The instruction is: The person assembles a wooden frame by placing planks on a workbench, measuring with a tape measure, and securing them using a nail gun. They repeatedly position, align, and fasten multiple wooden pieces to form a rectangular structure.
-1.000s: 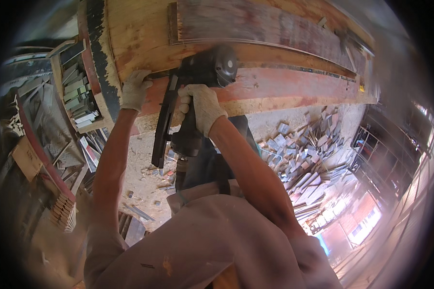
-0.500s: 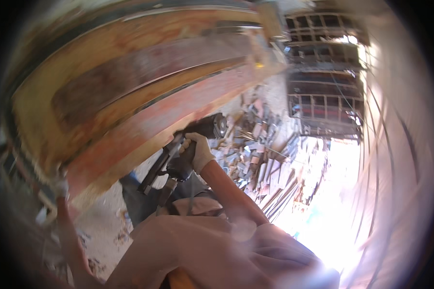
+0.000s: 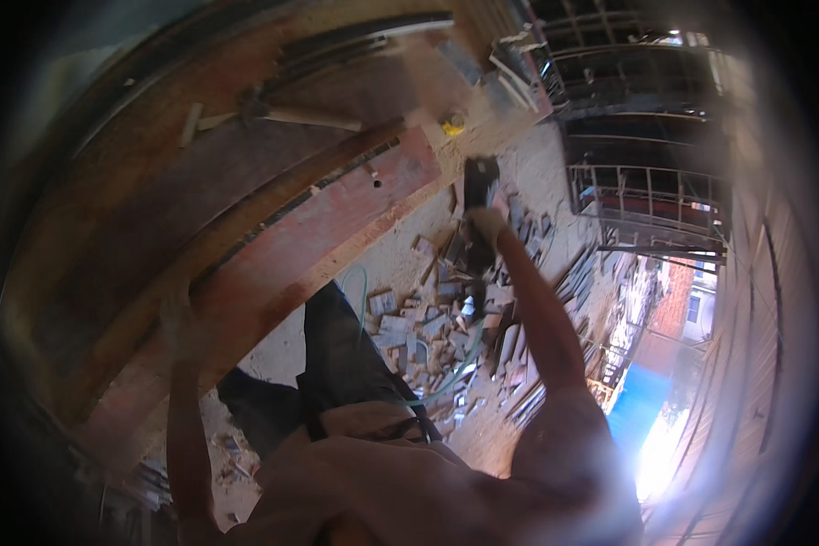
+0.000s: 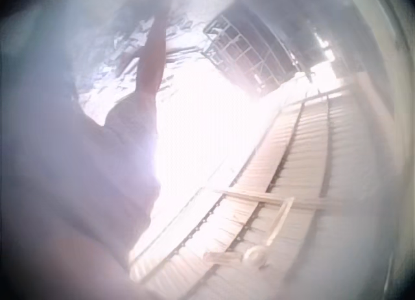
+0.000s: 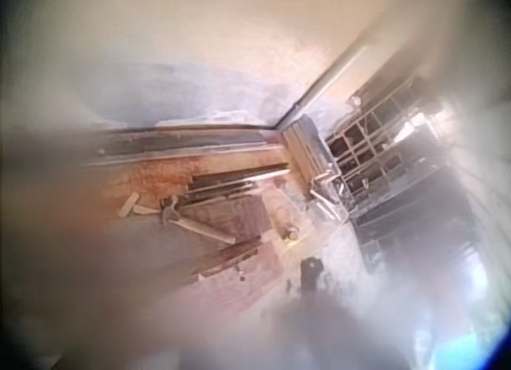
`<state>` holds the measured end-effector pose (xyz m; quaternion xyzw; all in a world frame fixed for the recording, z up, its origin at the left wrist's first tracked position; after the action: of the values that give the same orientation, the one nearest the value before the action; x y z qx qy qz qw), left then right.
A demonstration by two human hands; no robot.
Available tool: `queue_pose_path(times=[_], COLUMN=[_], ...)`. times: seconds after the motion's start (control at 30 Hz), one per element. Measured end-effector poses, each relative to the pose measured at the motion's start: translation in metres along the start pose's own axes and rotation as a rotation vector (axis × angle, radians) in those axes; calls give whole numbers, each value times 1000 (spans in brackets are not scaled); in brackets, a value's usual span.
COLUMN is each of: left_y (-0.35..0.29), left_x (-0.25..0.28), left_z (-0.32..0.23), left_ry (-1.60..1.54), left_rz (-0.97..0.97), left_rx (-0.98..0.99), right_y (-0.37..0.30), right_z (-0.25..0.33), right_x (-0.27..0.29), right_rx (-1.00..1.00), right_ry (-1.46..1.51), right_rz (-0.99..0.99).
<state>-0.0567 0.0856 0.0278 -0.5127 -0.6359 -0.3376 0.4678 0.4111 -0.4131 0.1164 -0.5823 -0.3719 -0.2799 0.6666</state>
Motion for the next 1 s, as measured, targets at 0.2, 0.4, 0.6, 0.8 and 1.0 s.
queue_pose_path(times=[0.2,0.4,0.6,0.8,1.0], left_y=[63,77,71,41,10], left_x=[-22,-13,27,78,63], left_z=[-14,-20,-47,-129,-153], left_ry=[-40,25,110,133,196], left_rz=[224,328,72,32,-156], left_rx=[189,339,104,-22,-83], right_y=[191,291,296,182,134], right_z=[6,49,53,67,49], right_x=[94,122,102,61,32], right_rx=[-183,-198,-71,-108,-269], right_ry=[-119,-204,-163,434,997], right_rz=[-357,-330,-486,-59,-51])
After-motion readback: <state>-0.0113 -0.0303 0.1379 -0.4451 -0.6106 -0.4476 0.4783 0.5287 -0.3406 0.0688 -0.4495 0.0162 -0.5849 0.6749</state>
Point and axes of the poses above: each hand's wrist, its own y-axis towards the middle knuckle, its own x-axis out of the back of the hand, z = x × y, the point moved 7 cm from there along y, towards the middle knuckle, and after that the axes turned 14 degrees about -x, right-handed, at the moved point
